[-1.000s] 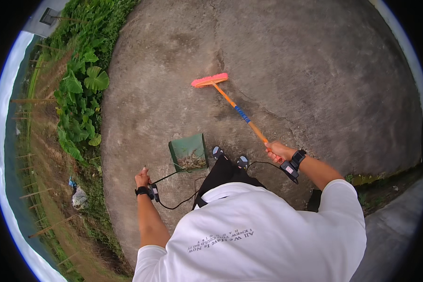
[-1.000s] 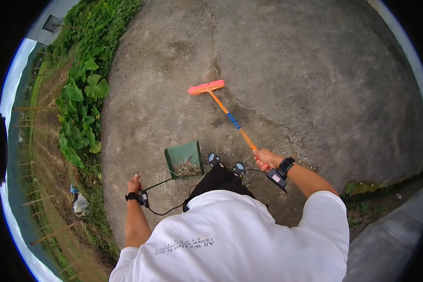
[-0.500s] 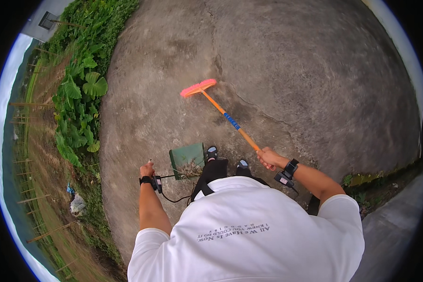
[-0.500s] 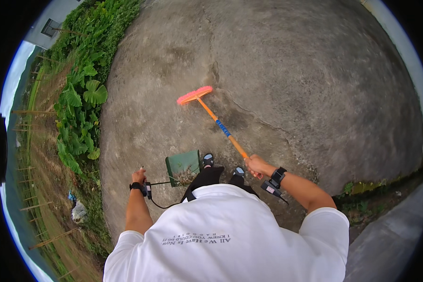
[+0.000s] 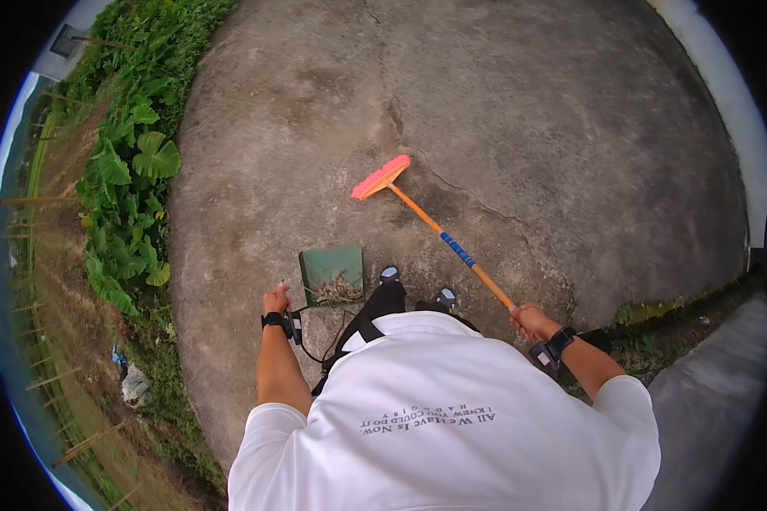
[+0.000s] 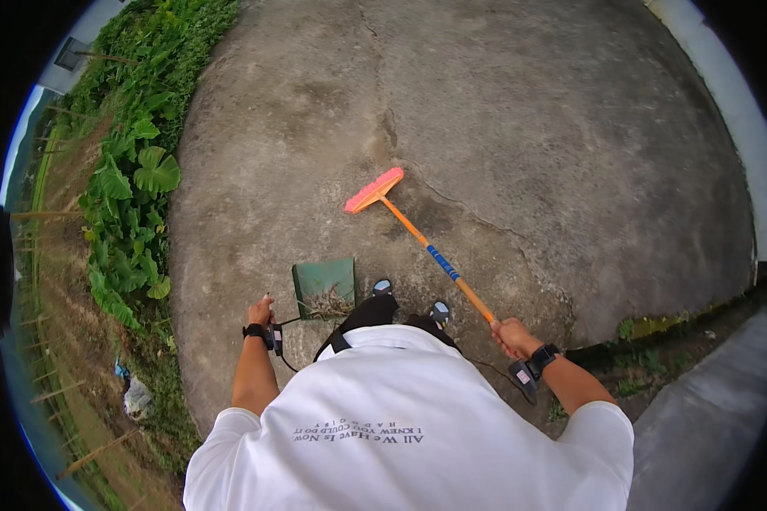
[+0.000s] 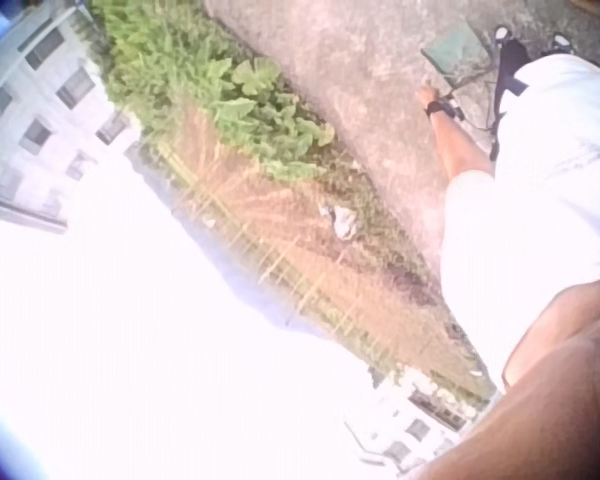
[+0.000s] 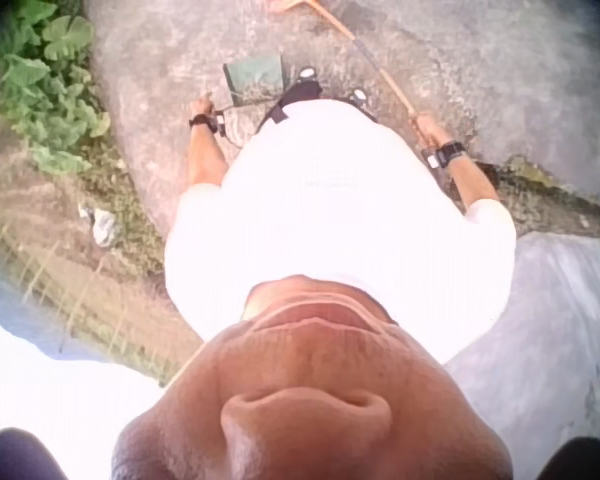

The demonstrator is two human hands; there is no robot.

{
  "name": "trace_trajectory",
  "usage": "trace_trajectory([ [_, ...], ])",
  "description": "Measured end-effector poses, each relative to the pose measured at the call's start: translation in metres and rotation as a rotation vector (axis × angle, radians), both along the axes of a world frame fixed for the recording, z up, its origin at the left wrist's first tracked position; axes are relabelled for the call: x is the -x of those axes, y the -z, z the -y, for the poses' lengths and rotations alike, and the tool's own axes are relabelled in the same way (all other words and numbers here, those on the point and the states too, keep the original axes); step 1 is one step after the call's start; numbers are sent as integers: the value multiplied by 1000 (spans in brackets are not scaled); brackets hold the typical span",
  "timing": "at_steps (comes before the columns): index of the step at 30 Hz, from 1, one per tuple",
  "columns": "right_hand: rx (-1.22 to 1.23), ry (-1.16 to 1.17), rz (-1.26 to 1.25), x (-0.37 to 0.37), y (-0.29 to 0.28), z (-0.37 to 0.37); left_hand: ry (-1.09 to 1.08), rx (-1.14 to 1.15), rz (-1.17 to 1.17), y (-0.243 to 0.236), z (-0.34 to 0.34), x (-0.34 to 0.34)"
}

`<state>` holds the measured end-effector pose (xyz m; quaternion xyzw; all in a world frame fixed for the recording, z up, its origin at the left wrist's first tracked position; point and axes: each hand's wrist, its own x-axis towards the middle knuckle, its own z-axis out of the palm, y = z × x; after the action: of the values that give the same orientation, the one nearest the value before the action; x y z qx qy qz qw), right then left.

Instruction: Sweep debris into a dustpan using a broom on an outdoor concrete surface.

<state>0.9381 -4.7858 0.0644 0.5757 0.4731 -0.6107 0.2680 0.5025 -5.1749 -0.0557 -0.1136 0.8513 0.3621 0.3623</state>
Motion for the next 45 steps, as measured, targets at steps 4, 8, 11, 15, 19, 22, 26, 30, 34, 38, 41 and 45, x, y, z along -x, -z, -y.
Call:
trace_trajectory([
  [4, -56, -98, 69, -14, -40, 39, 0, -35, -36, 3, -24, 8],
  [8, -201, -117, -13, 8, -22, 46, 126, -66, -34, 5, -31, 26],
  [11, -338, -190, -56, 59, 15, 30, 153, -72, 8, 15, -30, 42],
  [15, -308, -154, -69, 106, 34, 34, 213, -81, 37, 7, -37, 53],
  [19, -277, 42, -66, 66, 29, 75, 334, -66, 23, -1, -51, 67],
  [22, -178, 178, 60, 25, 9, 128, 415, -73, 32, -3, -61, 75],
  [26, -52, 441, 58, -20, -20, 214, 472, -103, 81, 43, -58, 94],
  [30, -60, 585, 70, -35, -60, 295, 570, -33, 92, 31, -91, 97],
  [34, -38, 993, -2, -40, -67, 345, 710, 6, 78, 21, -114, 91],
  [38, -101, 1288, 6, -53, -48, 346, 701, 10, 92, 18, -132, 99],
  [41, -216, 1264, 153, -77, -42, 323, 764, 17, 20, 11, -131, 97],
  [45, -406, 1258, 127, -131, 11, 282, 776, -19, -34, -11, -149, 96],
])
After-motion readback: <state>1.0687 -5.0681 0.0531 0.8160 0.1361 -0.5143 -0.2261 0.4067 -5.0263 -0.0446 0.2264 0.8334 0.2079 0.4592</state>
